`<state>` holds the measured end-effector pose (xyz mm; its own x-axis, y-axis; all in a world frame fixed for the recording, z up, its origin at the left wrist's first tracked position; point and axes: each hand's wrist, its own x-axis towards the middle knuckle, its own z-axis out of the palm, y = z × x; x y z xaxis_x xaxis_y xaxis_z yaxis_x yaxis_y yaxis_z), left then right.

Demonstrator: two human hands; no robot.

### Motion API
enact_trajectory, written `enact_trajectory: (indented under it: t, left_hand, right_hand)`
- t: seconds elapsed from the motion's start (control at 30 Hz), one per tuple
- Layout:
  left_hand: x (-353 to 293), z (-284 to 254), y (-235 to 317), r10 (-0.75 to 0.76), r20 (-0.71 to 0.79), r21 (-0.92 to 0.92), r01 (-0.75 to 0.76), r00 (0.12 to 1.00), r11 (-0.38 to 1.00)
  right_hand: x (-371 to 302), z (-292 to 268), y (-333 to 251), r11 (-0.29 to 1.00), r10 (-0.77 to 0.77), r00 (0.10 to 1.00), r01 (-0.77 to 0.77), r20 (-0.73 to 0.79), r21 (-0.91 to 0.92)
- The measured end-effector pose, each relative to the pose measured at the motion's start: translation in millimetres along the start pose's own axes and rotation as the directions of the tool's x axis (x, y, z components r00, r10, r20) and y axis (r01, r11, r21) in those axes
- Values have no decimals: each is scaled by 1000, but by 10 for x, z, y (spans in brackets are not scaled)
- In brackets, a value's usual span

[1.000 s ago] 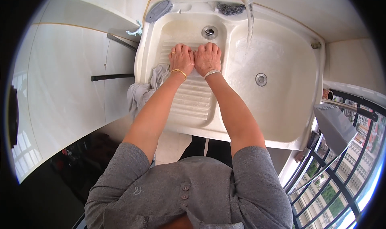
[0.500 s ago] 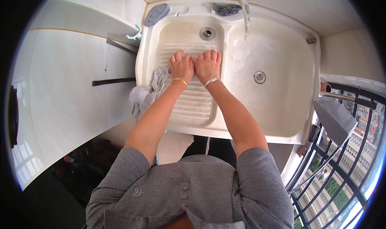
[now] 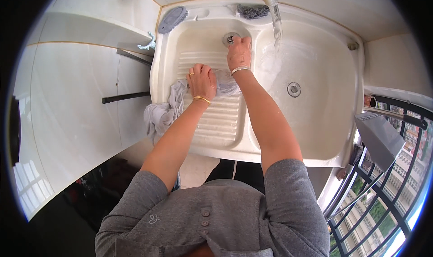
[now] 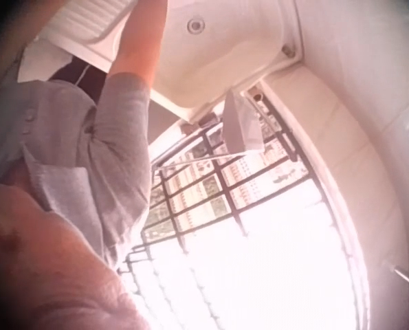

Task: The person washes a cloth by hand in a sink, scrubbing it against a built-in washboard while water runs from a faucet.

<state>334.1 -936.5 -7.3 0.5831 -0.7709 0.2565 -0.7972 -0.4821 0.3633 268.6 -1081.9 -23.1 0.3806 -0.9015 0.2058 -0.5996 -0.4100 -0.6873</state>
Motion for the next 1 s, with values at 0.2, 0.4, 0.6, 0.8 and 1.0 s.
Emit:
enact_trajectory:
  t: [0.2,0.4,0.6,0.8,1.0]
  left_hand:
    - [20,-39,-8,14,9,-35,-13,1000,999]
    - [31,-49,-7,33,-5,-74,-33,999,997]
    - [13,-41,-53,44,-31,-83,-46,999,995]
    - [7,-24,-15,48,-28,-99,-51,998,994]
    - [30,-15,-85,-1,-52,-81,-3,999,997]
  right_hand:
    - [227,86,168,996,38,989,-27,142,-82]
    - [303,151,125,984,101,984,-77,145,-164]
    - [294,195,104,985,54,988,-29,146,-169]
    - [269,176,185,984,-14,996,29,88,-175]
    - [-442,-157,-201,998,-11,998,15,57,-58]
